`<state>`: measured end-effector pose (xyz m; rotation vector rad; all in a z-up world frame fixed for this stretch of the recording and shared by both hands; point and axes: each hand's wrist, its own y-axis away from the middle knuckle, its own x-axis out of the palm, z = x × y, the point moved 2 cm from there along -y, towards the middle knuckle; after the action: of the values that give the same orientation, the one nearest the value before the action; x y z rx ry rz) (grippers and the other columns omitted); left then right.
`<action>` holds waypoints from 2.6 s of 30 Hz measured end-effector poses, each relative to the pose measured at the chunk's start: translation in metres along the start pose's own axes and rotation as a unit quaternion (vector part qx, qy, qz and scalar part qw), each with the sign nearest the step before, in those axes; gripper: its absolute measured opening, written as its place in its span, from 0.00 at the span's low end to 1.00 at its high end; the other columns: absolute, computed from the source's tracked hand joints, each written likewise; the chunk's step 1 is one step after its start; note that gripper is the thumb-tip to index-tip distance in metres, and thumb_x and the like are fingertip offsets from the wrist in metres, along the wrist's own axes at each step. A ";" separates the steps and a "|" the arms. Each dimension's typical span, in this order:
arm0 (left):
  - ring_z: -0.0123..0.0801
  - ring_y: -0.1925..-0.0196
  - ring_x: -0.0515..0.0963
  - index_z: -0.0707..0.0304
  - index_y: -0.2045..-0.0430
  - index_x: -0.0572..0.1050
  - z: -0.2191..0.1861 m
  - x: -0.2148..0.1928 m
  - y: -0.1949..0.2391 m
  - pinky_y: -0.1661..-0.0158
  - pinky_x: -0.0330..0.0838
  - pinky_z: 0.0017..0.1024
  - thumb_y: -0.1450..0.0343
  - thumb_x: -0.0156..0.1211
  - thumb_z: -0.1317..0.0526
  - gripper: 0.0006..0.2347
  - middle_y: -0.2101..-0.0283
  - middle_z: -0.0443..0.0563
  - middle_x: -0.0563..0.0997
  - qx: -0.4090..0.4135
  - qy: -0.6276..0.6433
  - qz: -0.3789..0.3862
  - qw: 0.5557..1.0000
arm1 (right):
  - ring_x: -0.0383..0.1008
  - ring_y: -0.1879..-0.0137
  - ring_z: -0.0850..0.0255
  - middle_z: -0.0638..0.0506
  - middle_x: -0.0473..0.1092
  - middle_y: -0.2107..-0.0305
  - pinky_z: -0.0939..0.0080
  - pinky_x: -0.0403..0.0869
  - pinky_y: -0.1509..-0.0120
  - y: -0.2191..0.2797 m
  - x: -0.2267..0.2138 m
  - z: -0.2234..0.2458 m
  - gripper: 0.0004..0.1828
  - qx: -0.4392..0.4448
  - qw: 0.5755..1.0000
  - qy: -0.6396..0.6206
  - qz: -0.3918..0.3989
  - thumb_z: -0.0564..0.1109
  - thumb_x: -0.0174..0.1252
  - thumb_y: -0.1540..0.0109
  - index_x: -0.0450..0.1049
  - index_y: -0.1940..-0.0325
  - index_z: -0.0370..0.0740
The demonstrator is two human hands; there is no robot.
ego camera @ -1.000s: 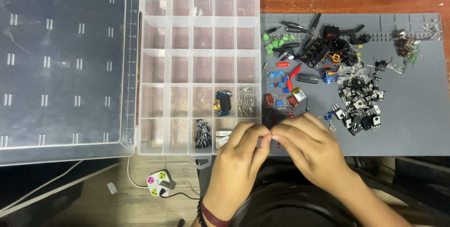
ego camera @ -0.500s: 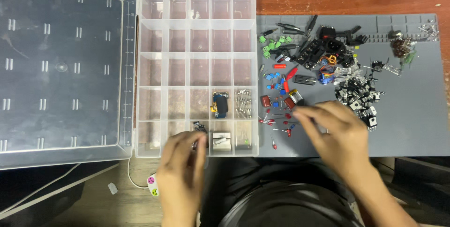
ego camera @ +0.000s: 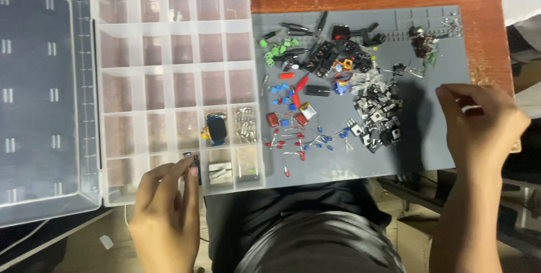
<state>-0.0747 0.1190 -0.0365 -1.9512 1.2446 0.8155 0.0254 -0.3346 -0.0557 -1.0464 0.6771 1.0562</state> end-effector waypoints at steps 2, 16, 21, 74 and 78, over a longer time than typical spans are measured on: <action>0.24 0.81 0.68 0.56 0.54 0.83 -0.007 0.003 -0.003 0.67 0.69 0.26 0.24 0.61 0.62 0.07 0.54 0.47 0.78 0.017 0.013 0.010 1.000 | 0.74 0.61 0.57 0.42 0.77 0.61 0.61 0.71 0.57 -0.009 0.005 0.002 0.02 -0.019 0.999 -0.028 0.013 0.32 0.70 0.26 0.84 0.48 0.30; 0.35 0.58 0.83 0.56 0.54 0.80 -0.071 0.043 -0.002 0.62 0.79 0.36 0.26 0.59 0.60 0.08 0.53 0.47 0.78 0.143 0.115 0.105 0.977 | 0.74 0.64 0.54 0.48 0.76 0.57 0.53 0.70 0.59 -0.052 0.049 0.023 0.05 -0.157 0.982 0.030 0.099 0.42 0.69 0.31 0.85 0.51 0.43; 0.33 0.62 0.83 0.54 0.55 0.80 -0.083 0.049 -0.005 0.65 0.79 0.35 0.25 0.58 0.59 0.09 0.52 0.45 0.77 0.149 0.103 0.133 0.974 | 0.74 0.52 0.44 0.49 0.72 0.55 0.42 0.72 0.61 -0.056 0.056 0.028 0.04 -0.112 0.978 0.080 0.154 0.44 0.61 0.30 0.80 0.54 0.44; 0.41 0.59 0.74 0.63 0.59 0.71 -0.119 0.080 -0.027 0.55 0.68 0.33 0.21 0.44 0.66 0.06 0.60 0.52 0.73 0.182 0.328 0.244 0.894 | 0.74 0.65 0.64 0.50 0.73 0.72 0.66 0.75 0.56 0.019 0.033 0.130 0.04 -0.017 0.801 -0.495 0.337 0.38 0.55 0.34 0.76 0.59 0.36; 0.39 0.62 0.75 0.66 0.61 0.73 -0.122 0.077 -0.034 0.57 0.68 0.31 0.21 0.47 0.64 0.06 0.63 0.52 0.75 0.170 0.349 0.209 0.897 | 0.71 0.68 0.65 0.50 0.74 0.71 0.68 0.73 0.58 0.020 0.042 0.121 0.05 0.038 0.800 -0.507 0.319 0.38 0.58 0.35 0.77 0.58 0.34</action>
<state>0.0017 -0.0067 -0.0201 -1.7462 2.1165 0.0249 0.0191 -0.2048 -0.0526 -0.0289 0.1458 1.9283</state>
